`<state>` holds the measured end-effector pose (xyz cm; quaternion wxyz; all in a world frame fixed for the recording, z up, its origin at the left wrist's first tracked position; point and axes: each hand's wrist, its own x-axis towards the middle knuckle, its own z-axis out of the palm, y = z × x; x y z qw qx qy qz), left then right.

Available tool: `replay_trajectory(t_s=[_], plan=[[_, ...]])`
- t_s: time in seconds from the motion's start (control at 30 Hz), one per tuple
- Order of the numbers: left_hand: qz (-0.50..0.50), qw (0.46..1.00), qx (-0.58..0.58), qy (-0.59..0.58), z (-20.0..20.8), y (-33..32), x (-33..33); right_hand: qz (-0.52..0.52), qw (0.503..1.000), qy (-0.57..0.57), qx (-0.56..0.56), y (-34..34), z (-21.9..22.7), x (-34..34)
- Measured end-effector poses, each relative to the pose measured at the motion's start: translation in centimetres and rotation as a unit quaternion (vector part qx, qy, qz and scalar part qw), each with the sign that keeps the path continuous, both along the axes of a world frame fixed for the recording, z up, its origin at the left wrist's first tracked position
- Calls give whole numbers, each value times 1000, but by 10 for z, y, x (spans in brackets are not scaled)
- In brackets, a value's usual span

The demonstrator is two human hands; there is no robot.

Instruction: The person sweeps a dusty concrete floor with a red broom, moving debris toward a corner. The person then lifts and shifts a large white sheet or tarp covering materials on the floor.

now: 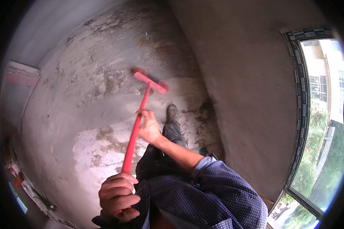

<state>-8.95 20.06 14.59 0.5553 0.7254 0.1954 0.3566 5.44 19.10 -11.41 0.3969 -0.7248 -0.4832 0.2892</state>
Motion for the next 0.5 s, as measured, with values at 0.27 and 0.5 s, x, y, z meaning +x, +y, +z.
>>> replay_trajectory(t_s=[0.27,0.5], plan=[[-153,986,24,61,-67,74,105,-410,640,649,28,23,-40,141],[-23,994,-40,101,-93,112,167,-438,657,591,-161,132,-106,168]])
